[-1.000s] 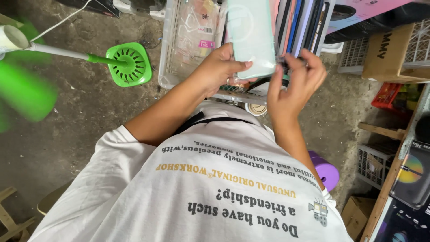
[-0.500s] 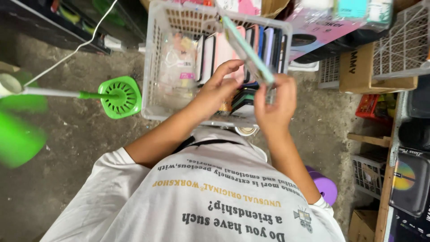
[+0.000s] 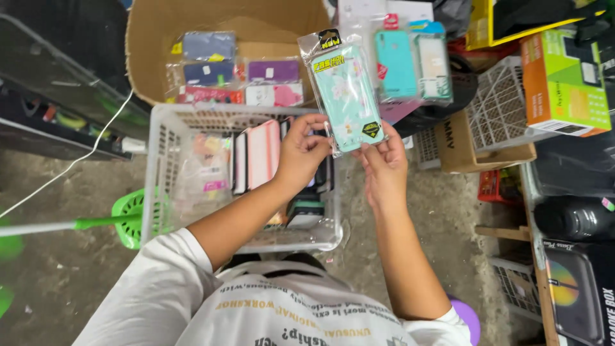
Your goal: The person sorts through a white plastic basket filled with various phone cases. They pick up individual cases, remove them from their plastic packaging, and place them into a cardboard box on the right side of the frame. The person handles multiple cases of different colors and designs throughout the process.
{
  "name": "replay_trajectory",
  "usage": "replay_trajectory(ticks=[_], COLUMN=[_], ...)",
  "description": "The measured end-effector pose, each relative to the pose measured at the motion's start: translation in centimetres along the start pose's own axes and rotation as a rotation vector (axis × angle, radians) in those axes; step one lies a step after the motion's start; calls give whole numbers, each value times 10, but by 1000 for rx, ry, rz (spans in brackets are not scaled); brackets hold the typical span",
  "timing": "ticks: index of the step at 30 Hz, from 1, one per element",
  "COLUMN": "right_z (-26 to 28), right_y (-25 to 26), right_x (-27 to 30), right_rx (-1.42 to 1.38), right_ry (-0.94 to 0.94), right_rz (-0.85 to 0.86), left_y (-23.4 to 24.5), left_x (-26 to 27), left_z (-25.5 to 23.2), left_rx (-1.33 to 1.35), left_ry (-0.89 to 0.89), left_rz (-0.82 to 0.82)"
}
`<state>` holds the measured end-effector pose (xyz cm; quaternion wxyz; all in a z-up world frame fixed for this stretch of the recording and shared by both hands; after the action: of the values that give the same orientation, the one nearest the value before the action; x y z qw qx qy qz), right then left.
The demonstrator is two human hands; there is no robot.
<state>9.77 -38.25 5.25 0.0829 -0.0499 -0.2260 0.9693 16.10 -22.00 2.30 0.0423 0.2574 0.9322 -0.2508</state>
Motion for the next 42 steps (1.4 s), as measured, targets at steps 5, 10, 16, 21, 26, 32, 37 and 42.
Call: replay_trajectory(ticks=[5,10,16,21,26,32,37,42], right_z=[3,-4,3,0,12,19,31,42], right_y=[65,133,160,174,165,151,142,123], right_x=[-51,-95,-129,-146,-149,-149,-144,-119], right_rx=[28,301,463,763,1074,1293,1523,1569], right_ry=[2,58,128,176,287,205,96,202], right_rz=[-112,-190,-193,-213,-229,-227,-260,-257], left_y=[-11,-16,-16,-5,8,0,3,20], left_x=[-61,-119,-174,-194,-202,-199,-193,-141], left_z=[40,75,112,144,159,130,116,63], left_rx=[-65,-161,-284,-260,-327,-495,-505,-375], left_ry=[-8,15,80,118,74,99,40,-74], left_rz=[36,70,124,110,88,-7,-14,5])
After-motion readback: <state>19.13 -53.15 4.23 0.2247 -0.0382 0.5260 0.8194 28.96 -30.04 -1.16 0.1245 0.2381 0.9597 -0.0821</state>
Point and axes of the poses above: each hand's wrist, its own x-axis away from the middle knuckle, its own y-axis out of the back of the hand, z = x × y, the point moved 9 cm from there along -x, towards the middle knuckle, and after that the axes turned 11 degrees about z, right-handed, at the moved point
